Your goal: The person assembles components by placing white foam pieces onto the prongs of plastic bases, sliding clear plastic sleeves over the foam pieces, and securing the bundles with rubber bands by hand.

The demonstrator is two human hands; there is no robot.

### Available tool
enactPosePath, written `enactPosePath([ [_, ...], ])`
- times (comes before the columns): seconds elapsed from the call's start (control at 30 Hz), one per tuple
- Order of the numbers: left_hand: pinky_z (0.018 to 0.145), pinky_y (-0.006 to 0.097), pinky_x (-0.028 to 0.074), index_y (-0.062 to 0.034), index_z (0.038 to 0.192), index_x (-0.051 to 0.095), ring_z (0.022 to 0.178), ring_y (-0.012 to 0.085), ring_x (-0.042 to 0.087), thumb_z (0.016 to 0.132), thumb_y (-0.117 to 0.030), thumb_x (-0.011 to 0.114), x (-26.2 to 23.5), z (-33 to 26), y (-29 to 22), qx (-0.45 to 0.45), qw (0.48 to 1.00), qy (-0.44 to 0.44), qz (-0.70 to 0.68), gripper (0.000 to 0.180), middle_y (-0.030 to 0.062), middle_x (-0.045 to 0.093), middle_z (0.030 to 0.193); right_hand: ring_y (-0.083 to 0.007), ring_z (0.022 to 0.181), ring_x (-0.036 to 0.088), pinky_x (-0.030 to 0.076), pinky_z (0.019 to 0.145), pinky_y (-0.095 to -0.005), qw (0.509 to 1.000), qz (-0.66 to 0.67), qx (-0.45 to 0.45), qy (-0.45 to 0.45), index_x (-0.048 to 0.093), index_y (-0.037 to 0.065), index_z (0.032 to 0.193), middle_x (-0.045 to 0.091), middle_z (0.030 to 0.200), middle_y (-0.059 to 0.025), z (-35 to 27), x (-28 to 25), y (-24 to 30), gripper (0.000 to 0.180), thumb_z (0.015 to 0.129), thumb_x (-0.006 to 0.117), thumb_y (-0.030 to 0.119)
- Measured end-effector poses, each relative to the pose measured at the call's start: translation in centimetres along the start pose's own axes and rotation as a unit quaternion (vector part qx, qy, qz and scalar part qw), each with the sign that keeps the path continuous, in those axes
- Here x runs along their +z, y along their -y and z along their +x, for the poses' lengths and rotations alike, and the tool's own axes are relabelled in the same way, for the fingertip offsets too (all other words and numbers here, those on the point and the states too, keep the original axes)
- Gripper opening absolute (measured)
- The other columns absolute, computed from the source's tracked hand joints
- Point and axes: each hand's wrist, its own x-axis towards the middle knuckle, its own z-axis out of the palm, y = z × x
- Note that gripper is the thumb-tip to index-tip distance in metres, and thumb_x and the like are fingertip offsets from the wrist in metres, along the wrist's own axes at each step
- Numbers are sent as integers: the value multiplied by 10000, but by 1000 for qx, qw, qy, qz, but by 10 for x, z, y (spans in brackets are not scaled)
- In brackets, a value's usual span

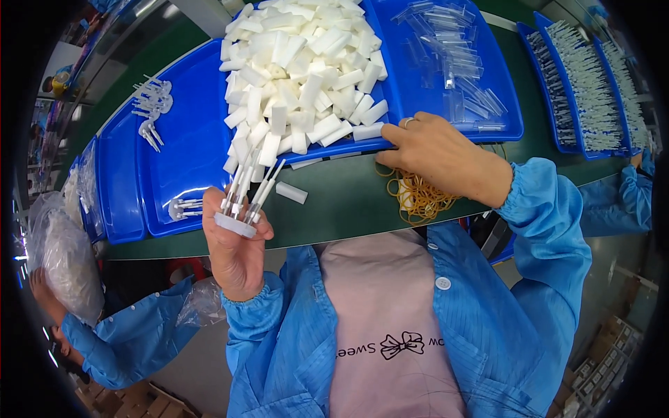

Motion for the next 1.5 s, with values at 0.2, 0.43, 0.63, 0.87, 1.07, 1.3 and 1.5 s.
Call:
enactPosePath([
  [0.2,581,315,557,-82,939,416,689,222,637,761,-351,786,-5,-3,0,8,999,-9,30,491,92,566,884,-208,799,577,448,691,-335,997,-68,-24,36,630,94,776,517,878,-62,-3,0,-1,42,763,597,117],
  [0.43,586,304,546,-89,942,416,693,213,629,762,-380,778,-5,-1,0,0,999,-12,49,498,101,562,958,-250,786,586,469,691,-370,1000,-8,16,7,585,58,844,520,905,-83,-21,-5,-10,91,757,608,73],
  [0.63,587,302,536,-103,947,414,691,200,616,753,-386,786,-2,-3,-1,-4,998,-13,61,506,101,542,1015,-322,754,588,466,647,-410,979,181,91,36,569,66,900,563,893,-108,-27,-31,-8,96,808,595,60],
  [0.87,565,287,528,-112,949,416,682,191,614,767,-341,785,5,-4,0,-5,999,-7,37,472,96,546,1002,-314,715,630,465,592,-404,983,160,94,16,604,91,957,650,766,-124,-11,-6,-6,133,825,588,106],
  [1.07,561,281,541,-113,962,420,695,198,630,769,-326,785,0,-6,-1,1,999,-7,38,464,99,551,1005,-256,653,638,468,569,-361,988,-77,43,123,605,73,1016,616,693,-89,-2,0,-1,255,762,617,93],
  [1.3,614,292,544,-108,955,436,717,204,635,773,-311,782,1,-5,-2,2,999,-3,37,441,94,554,997,-285,728,630,473,594,-375,998,-1,39,50,594,65,905,604,833,-103,-12,-16,-3,143,769,631,92],
  [1.5,646,292,535,-90,892,465,745,189,618,787,-208,761,15,-4,3,9,992,22,124,336,62,546,881,-295,771,596,473,635,-378,973,181,130,-68,588,64,951,573,885,-99,-22,-12,-13,169,795,653,68],
])
